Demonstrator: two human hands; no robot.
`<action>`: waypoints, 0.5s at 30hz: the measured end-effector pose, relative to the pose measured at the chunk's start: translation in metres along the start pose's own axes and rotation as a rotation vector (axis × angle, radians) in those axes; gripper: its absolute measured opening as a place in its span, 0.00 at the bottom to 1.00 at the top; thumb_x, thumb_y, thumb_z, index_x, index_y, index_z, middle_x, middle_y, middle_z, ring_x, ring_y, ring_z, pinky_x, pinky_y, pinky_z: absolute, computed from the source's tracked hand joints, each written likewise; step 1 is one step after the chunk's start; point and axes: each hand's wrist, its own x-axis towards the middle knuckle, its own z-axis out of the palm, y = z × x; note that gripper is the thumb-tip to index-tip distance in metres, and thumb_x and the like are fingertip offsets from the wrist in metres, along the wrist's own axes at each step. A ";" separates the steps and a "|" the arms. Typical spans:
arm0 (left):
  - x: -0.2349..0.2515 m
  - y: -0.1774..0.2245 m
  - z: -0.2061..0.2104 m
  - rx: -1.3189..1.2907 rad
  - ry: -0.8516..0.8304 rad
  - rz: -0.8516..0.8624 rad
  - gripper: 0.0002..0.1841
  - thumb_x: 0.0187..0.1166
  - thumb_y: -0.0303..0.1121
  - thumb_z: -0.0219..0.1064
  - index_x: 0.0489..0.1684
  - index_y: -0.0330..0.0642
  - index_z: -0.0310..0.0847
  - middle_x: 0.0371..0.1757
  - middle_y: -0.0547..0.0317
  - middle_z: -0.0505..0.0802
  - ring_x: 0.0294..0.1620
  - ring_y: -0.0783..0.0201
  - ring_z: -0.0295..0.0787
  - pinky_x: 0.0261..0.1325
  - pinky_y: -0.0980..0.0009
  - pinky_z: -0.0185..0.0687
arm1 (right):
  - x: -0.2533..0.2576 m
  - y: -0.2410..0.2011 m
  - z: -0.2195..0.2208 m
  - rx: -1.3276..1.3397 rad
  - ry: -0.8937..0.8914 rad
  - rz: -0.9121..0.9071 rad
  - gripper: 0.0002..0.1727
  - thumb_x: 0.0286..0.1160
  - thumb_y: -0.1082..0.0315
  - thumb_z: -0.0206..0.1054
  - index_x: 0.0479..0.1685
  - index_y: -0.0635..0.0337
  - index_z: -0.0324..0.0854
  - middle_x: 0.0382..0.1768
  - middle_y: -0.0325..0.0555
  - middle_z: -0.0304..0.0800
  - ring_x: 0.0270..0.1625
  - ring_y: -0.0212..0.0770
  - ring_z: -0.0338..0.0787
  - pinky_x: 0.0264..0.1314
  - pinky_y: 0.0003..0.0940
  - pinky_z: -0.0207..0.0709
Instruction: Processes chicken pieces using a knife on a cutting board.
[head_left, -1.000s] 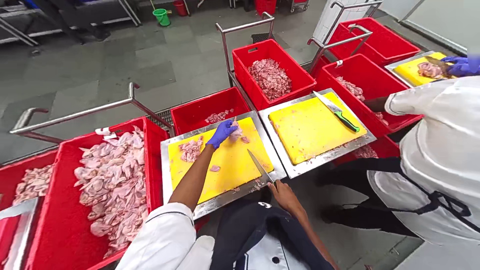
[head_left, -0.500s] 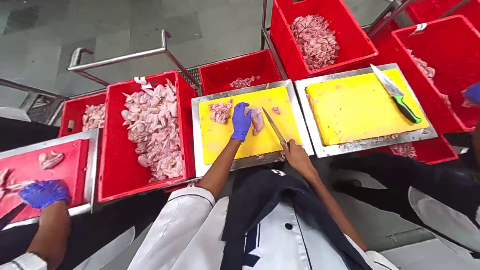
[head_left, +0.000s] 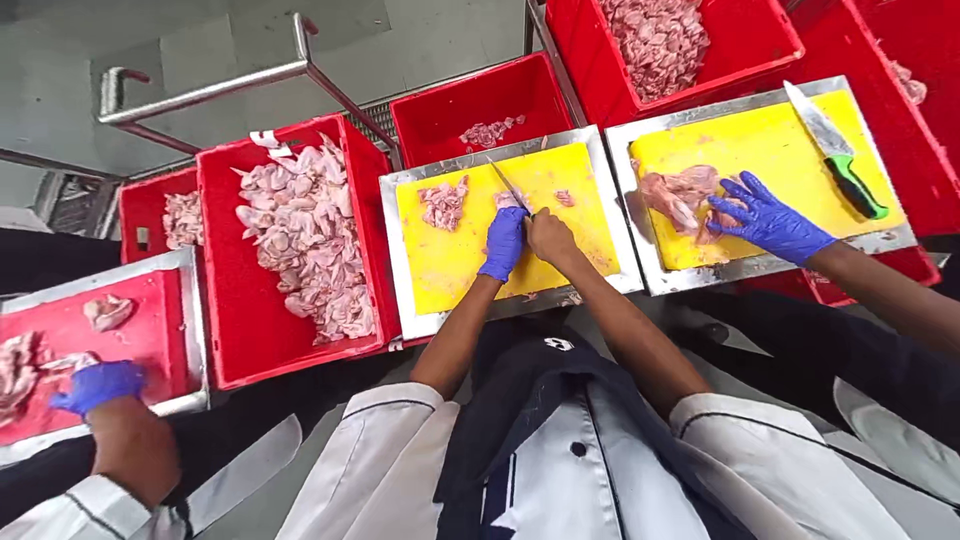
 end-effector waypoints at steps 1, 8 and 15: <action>0.000 -0.001 0.001 -0.001 0.008 -0.006 0.13 0.84 0.24 0.58 0.50 0.34 0.91 0.58 0.40 0.93 0.66 0.44 0.89 0.73 0.49 0.82 | -0.007 0.004 0.001 -0.008 -0.006 0.008 0.32 0.94 0.46 0.46 0.68 0.71 0.73 0.56 0.66 0.88 0.62 0.64 0.90 0.62 0.62 0.82; -0.008 0.002 -0.001 0.014 0.008 -0.014 0.14 0.84 0.34 0.64 0.57 0.35 0.89 0.63 0.42 0.92 0.72 0.46 0.86 0.78 0.51 0.78 | -0.107 0.105 0.023 -0.071 -0.093 0.130 0.36 0.93 0.41 0.44 0.67 0.70 0.73 0.51 0.67 0.89 0.57 0.66 0.91 0.57 0.64 0.83; -0.004 0.025 -0.012 0.240 -0.133 -0.170 0.17 0.75 0.28 0.69 0.62 0.38 0.87 0.66 0.41 0.90 0.73 0.42 0.84 0.73 0.48 0.81 | -0.092 0.106 -0.006 -0.020 0.171 0.090 0.36 0.93 0.40 0.43 0.68 0.68 0.75 0.44 0.65 0.91 0.53 0.66 0.92 0.56 0.63 0.82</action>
